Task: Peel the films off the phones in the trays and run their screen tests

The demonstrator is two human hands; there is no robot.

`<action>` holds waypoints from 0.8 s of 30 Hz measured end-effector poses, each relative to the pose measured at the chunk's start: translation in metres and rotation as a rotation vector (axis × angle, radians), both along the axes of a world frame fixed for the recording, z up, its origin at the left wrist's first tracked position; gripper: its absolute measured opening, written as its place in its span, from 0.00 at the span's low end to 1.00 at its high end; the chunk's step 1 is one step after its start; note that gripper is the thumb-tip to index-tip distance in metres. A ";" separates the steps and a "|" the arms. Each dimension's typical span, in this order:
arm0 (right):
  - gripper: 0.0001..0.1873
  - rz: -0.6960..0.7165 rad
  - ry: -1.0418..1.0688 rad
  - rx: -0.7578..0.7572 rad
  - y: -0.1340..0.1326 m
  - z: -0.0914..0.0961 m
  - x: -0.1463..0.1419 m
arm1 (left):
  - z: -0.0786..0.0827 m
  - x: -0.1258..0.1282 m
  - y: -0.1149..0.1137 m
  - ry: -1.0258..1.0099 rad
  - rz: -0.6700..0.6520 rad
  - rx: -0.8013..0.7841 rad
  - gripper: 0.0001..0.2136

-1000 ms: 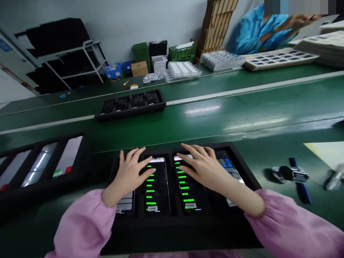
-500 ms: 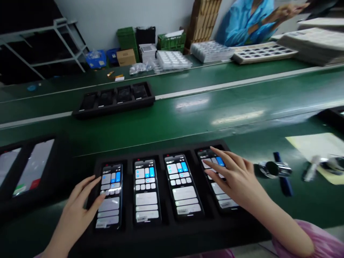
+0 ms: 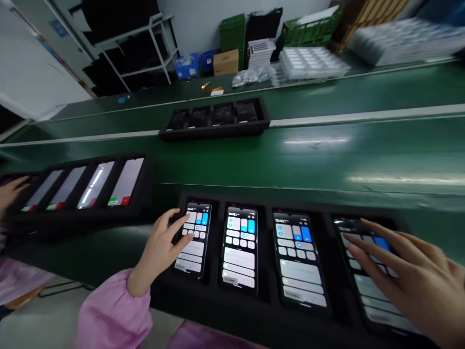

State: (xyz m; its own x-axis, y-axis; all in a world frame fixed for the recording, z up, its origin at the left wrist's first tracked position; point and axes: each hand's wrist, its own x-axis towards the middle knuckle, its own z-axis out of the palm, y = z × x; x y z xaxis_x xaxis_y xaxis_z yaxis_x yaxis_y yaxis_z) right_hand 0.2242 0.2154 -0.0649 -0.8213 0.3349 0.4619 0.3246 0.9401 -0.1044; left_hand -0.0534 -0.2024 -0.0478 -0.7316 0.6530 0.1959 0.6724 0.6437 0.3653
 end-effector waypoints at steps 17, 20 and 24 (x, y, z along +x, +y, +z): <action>0.22 0.262 -0.094 0.089 -0.073 0.023 -0.070 | 0.001 -0.002 0.012 0.297 -0.067 -0.083 0.19; 0.21 0.272 -0.078 0.119 -0.071 0.021 -0.069 | 0.014 0.015 0.045 0.330 -0.198 -0.115 0.18; 0.21 0.271 -0.067 0.130 -0.070 0.018 -0.070 | 0.018 0.027 0.084 0.247 -0.350 -0.137 0.18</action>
